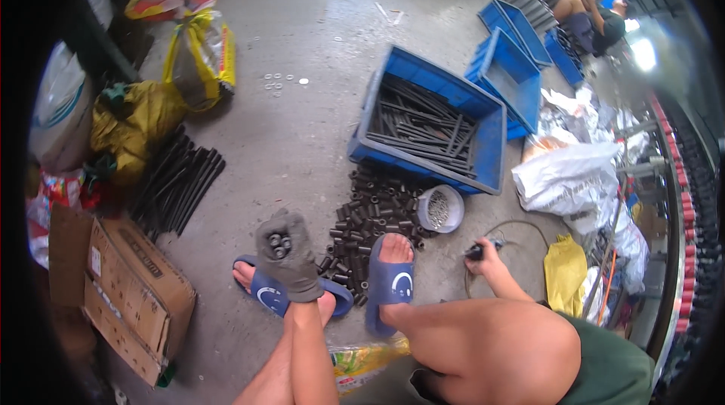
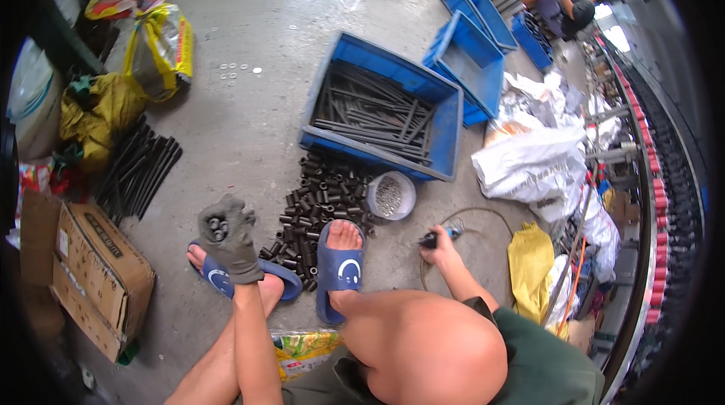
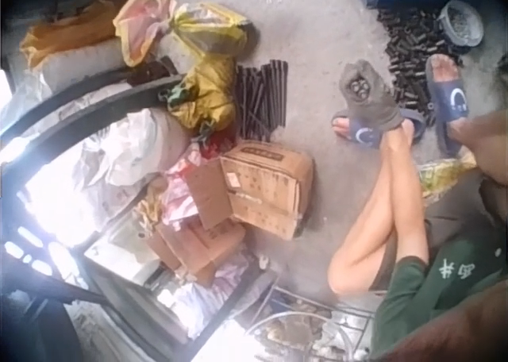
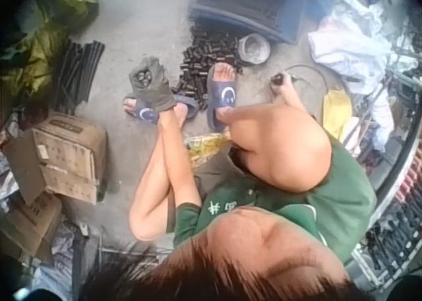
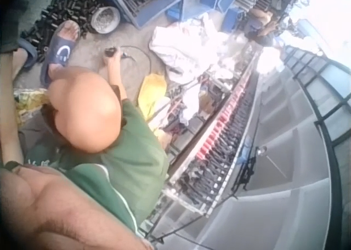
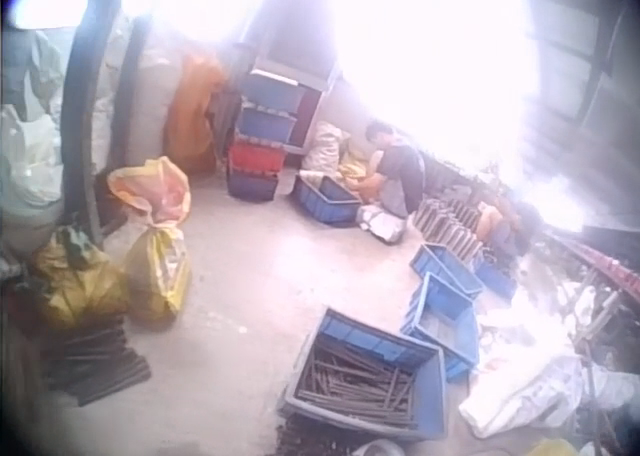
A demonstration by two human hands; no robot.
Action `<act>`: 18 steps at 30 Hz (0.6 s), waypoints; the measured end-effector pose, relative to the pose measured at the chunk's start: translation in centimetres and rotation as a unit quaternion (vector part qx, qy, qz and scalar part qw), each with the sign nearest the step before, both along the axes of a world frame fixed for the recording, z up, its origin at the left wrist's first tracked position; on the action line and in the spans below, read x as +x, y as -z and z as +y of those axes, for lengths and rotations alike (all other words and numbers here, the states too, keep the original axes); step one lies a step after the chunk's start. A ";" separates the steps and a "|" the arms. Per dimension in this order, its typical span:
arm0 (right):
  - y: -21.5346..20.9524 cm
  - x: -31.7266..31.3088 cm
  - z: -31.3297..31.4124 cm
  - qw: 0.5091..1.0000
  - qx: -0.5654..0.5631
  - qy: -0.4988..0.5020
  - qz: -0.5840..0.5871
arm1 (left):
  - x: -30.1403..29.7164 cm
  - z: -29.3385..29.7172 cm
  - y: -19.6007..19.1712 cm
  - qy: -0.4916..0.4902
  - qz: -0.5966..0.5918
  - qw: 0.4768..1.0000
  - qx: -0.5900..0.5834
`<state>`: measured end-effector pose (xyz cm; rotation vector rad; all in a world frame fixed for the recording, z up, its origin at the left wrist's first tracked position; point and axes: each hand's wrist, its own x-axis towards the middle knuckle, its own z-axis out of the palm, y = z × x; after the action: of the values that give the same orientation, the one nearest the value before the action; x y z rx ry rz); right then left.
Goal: The person assembles metal rods by placing nuts and washers on them and tightening them with a pneumatic tool.
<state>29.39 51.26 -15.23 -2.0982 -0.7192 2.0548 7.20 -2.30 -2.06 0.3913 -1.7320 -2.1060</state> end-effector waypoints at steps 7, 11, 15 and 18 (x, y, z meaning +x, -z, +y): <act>-14.8 -9.9 -9.5 0.960 -0.040 0.029 0.275 | -0.8 -2.6 -4.0 -0.001 0.077 0.982 -0.174; -20.7 -16.1 -13.2 0.861 0.352 -0.151 0.334 | -1.5 -0.3 -3.0 0.039 0.095 0.993 -0.064; -28.0 -22.9 -22.6 0.733 0.552 -0.201 0.342 | -1.2 0.1 -3.3 0.023 0.063 0.993 -0.093; -29.6 -24.8 -24.1 0.615 0.642 -0.281 0.361 | -1.0 0.4 -3.7 0.033 0.021 0.993 -0.107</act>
<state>4.58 27.21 14.32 -0.1958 -1.9321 1.3607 6.18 -1.88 1.61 0.2291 -1.9471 -1.9310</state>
